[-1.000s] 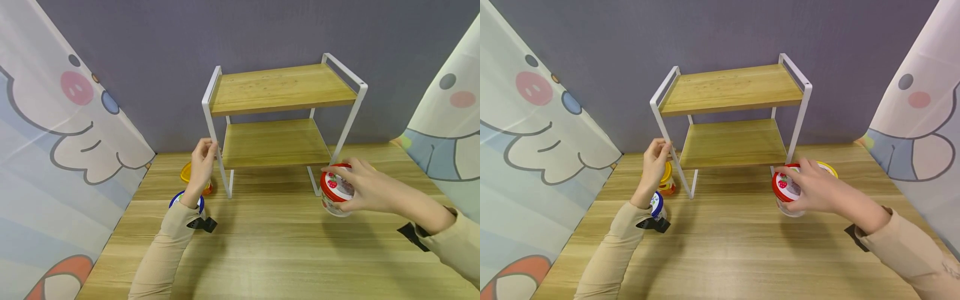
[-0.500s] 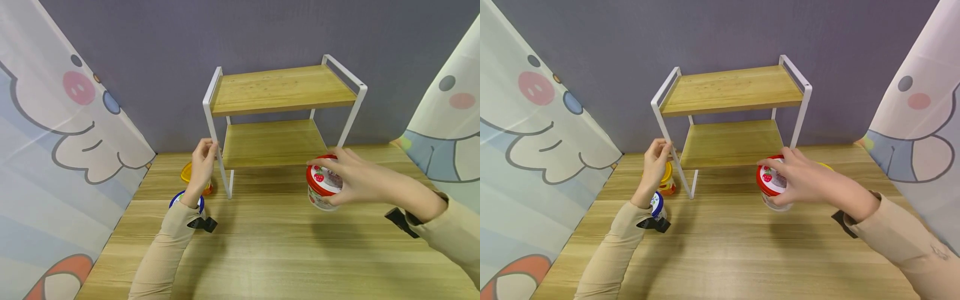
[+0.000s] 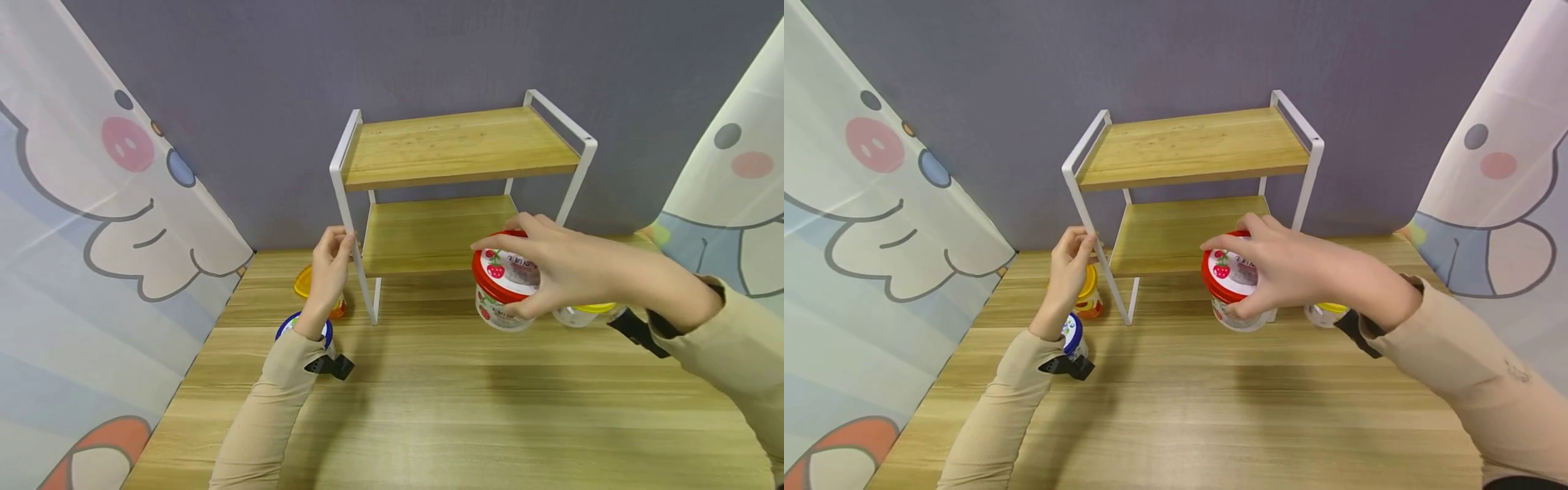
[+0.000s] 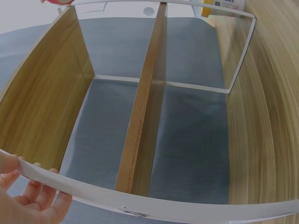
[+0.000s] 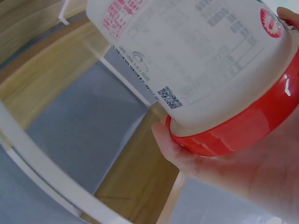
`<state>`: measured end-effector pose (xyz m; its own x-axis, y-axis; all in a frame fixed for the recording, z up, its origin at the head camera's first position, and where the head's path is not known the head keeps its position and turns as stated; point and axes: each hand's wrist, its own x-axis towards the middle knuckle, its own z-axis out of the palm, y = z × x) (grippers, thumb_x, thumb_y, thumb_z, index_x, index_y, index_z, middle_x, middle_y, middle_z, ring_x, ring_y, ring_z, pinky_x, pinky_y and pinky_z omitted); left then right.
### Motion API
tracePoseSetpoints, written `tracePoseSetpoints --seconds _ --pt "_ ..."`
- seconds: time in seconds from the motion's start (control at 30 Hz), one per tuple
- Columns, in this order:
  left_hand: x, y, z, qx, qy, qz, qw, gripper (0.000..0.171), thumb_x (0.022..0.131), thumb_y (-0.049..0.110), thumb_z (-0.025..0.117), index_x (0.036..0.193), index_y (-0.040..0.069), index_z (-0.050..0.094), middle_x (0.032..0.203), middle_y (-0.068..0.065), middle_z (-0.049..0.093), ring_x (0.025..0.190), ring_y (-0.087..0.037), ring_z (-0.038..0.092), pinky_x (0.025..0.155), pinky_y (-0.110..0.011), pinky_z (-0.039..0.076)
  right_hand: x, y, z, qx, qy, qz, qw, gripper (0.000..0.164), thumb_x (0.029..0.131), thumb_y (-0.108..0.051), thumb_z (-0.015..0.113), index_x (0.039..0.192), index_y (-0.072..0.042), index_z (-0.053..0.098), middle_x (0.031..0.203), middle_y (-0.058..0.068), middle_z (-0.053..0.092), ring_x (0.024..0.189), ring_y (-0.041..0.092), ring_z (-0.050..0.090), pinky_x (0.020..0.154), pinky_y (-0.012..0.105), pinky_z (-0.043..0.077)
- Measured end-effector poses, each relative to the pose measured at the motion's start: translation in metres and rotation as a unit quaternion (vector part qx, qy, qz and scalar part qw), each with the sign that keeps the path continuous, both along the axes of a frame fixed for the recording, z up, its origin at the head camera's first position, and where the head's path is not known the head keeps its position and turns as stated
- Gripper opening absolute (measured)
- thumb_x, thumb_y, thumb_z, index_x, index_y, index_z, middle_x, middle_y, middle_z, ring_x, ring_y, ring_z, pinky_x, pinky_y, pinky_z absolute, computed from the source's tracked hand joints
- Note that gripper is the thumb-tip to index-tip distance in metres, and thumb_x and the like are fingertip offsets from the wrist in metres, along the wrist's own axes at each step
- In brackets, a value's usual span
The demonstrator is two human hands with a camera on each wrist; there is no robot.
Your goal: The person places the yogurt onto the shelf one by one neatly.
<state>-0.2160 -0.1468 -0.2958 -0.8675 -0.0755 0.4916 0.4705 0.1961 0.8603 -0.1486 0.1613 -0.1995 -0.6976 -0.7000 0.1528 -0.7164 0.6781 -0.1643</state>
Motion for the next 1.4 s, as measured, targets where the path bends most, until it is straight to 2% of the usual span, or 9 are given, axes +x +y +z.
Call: tracePoseSetpoints --seconds 0.13,0.3,0.47,0.53,0.73,0.87,1.07,1.27,1.4 --pt "-0.001 0.000 0.000 0.004 -0.006 0.000 1.0000 0.018 0.093 0.008 0.044 0.097 -0.008 0.051 0.078 -0.001 0.056 0.074 -0.023 0.055 0.065 -0.021 0.048 -0.002 -0.006 0.007 -0.004 0.004 0.001 1.000 0.065 0.065 -0.032 0.072 0.125 -0.023 0.047 0.110 0.002 0.041 0.094 0.016 0.037 0.068 0.028 0.043" --pt "0.004 0.002 0.005 0.008 -0.016 0.000 0.9998 0.017 0.092 0.005 0.044 0.097 -0.010 0.050 0.077 0.001 0.055 0.070 -0.012 0.054 0.065 -0.022 0.048 -0.006 -0.014 0.017 -0.005 0.006 0.005 1.000 0.066 0.065 -0.033 0.072 0.125 -0.024 0.047 0.111 0.000 0.040 0.094 0.014 0.036 0.069 0.027 0.043" --pt "0.015 0.007 0.018 -0.003 -0.017 0.009 0.9998 0.015 0.092 0.001 0.043 0.096 -0.012 0.049 0.077 -0.001 0.054 0.075 -0.030 0.053 0.066 -0.025 0.048 -0.009 -0.024 0.030 -0.004 -0.005 0.007 1.000 0.068 0.064 -0.035 0.073 0.126 -0.026 0.045 0.111 0.000 0.038 0.097 0.014 0.036 0.071 0.028 0.043" --pt "0.017 0.009 0.020 -0.003 -0.017 0.009 0.9998 0.015 0.092 0.001 0.043 0.095 -0.012 0.049 0.077 -0.002 0.054 0.076 -0.032 0.053 0.066 -0.025 0.049 -0.010 -0.028 0.036 -0.005 -0.012 0.005 1.000 0.069 0.064 -0.035 0.073 0.127 -0.028 0.044 0.112 0.000 0.038 0.097 0.014 0.036 0.072 0.028 0.043" --pt "0.006 0.003 0.008 0.006 -0.013 0.002 0.9999 0.015 0.092 0.003 0.044 0.096 -0.010 0.050 0.077 0.000 0.055 0.069 -0.012 0.054 0.064 -0.022 0.048 -0.015 -0.038 0.055 -0.011 -0.029 0.012 0.999 0.069 0.067 -0.033 0.072 0.128 -0.030 0.041 0.113 0.001 0.037 0.095 0.015 0.038 0.072 0.029 0.043" --pt "-0.001 0.000 0.001 0.010 -0.009 -0.001 0.9999 0.017 0.092 0.007 0.044 0.097 -0.008 0.050 0.077 0.002 0.055 0.073 -0.021 0.054 0.064 -0.021 0.048 -0.020 -0.045 0.066 -0.012 -0.032 0.022 0.999 0.069 0.067 -0.030 0.072 0.129 -0.026 0.041 0.112 0.003 0.038 0.095 0.016 0.041 0.073 0.029 0.045" --pt "-0.001 0.001 -0.001 0.006 -0.001 -0.002 1.0000 0.017 0.093 0.009 0.045 0.096 -0.007 0.050 0.077 0.000 0.055 0.075 -0.028 0.054 0.065 -0.021 0.048 -0.027 -0.056 0.085 -0.012 -0.042 0.026 0.999 0.067 0.069 -0.028 0.072 0.129 -0.024 0.042 0.112 0.006 0.037 0.093 0.019 0.043 0.071 0.031 0.046" --pt "-0.001 0.001 -0.001 0.001 0.002 0.007 1.0000 0.017 0.092 0.008 0.045 0.096 -0.007 0.051 0.079 -0.005 0.056 0.074 -0.025 0.054 0.064 -0.021 0.048 -0.032 -0.067 0.104 0.001 -0.031 -0.002 1.000 0.064 0.071 -0.040 0.068 0.129 -0.033 0.040 0.115 0.005 0.036 0.094 0.018 0.043 0.070 0.032 0.047" --pt "-0.002 0.001 -0.002 -0.002 -0.001 0.010 0.9999 0.017 0.092 0.009 0.045 0.096 -0.007 0.051 0.080 -0.008 0.057 0.072 -0.016 0.054 0.064 -0.020 0.047 -0.038 -0.073 0.115 0.003 -0.032 0.003 0.999 0.061 0.072 -0.046 0.065 0.127 -0.037 0.039 0.113 0.002 0.036 0.095 0.017 0.042 0.072 0.031 0.046"
